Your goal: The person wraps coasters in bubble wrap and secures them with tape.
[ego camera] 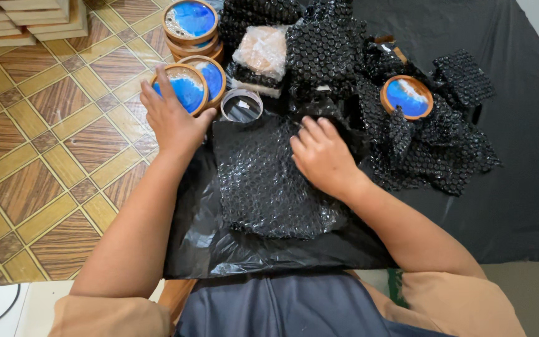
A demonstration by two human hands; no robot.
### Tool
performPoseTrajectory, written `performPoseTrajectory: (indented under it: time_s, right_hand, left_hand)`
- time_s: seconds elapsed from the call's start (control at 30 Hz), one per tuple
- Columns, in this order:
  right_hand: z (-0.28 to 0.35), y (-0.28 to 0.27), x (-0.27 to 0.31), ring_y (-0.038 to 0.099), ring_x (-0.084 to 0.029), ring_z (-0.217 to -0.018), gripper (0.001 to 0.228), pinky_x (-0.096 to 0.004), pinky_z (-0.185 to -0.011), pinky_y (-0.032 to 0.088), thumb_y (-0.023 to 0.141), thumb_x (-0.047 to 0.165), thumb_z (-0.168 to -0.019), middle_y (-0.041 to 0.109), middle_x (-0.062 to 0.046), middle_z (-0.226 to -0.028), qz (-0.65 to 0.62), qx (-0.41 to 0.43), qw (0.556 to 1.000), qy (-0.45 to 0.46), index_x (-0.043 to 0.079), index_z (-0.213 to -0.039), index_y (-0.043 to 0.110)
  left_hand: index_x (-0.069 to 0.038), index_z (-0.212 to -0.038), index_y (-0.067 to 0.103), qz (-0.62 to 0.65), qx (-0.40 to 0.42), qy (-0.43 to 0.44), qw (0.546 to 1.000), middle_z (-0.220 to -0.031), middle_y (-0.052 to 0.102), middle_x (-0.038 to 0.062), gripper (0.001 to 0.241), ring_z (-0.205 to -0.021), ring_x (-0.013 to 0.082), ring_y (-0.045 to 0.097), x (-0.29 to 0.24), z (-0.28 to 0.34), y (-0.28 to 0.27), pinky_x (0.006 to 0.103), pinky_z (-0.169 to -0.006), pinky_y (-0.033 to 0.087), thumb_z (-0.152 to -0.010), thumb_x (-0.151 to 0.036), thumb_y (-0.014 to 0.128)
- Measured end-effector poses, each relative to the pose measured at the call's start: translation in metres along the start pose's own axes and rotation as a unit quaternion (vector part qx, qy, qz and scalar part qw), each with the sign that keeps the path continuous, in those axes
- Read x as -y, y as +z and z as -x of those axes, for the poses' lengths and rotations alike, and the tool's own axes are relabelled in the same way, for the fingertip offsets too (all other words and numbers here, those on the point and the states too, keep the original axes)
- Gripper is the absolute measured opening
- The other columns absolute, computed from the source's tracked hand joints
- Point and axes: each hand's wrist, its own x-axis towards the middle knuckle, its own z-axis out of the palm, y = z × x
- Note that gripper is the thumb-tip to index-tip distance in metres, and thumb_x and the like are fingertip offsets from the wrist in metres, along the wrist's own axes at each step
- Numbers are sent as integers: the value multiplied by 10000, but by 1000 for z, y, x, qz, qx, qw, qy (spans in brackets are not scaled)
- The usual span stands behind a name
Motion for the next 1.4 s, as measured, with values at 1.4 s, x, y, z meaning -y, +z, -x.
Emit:
performPoseTrajectory:
  time_s: [1.4]
  right_hand:
    - [-11, -28, -5, 293, -350, -1223, 1044, -444, -1001, 269, 690, 600, -566, 283, -197, -1281, -534, 75, 818, 200, 252, -1387, 148]
  left_hand:
    - [66, -1290, 272, 112, 96, 407, 901, -1290, 306, 285, 823, -1202, 455, 287, -38, 62, 30, 501, -1013, 235, -708, -319, 708]
